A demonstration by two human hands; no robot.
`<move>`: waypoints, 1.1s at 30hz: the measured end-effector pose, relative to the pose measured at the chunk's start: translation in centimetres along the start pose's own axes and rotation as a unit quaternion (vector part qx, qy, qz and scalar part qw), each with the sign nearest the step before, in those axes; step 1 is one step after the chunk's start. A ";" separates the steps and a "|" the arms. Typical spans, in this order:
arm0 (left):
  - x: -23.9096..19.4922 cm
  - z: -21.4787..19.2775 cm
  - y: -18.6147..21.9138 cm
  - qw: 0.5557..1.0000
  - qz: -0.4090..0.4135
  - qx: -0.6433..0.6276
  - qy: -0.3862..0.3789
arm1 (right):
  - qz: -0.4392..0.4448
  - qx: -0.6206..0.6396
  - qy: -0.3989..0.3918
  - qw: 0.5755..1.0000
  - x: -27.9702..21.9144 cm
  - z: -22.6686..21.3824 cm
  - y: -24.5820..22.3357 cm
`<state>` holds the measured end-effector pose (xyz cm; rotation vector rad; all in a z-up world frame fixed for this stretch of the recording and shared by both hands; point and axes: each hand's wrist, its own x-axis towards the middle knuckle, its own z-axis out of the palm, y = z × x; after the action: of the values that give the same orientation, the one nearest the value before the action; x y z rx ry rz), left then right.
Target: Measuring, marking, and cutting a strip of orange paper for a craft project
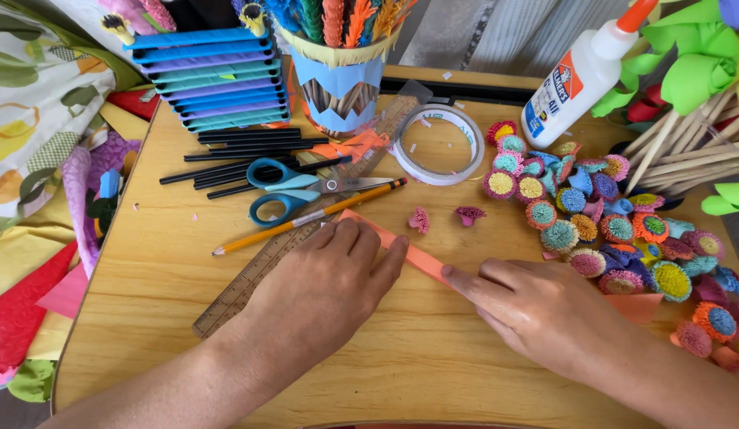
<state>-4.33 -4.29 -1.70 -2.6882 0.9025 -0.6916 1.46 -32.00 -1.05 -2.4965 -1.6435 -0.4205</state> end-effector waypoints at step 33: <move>0.1 -0.2 0.0 0.999 0.001 0.048 -0.011 | -0.001 0.045 -0.044 0.998 -0.6 1.0 1.4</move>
<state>-4.35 -4.37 -1.50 -2.6055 0.8460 -0.6841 2.72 -32.80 -2.12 -2.4822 -1.6565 -0.2338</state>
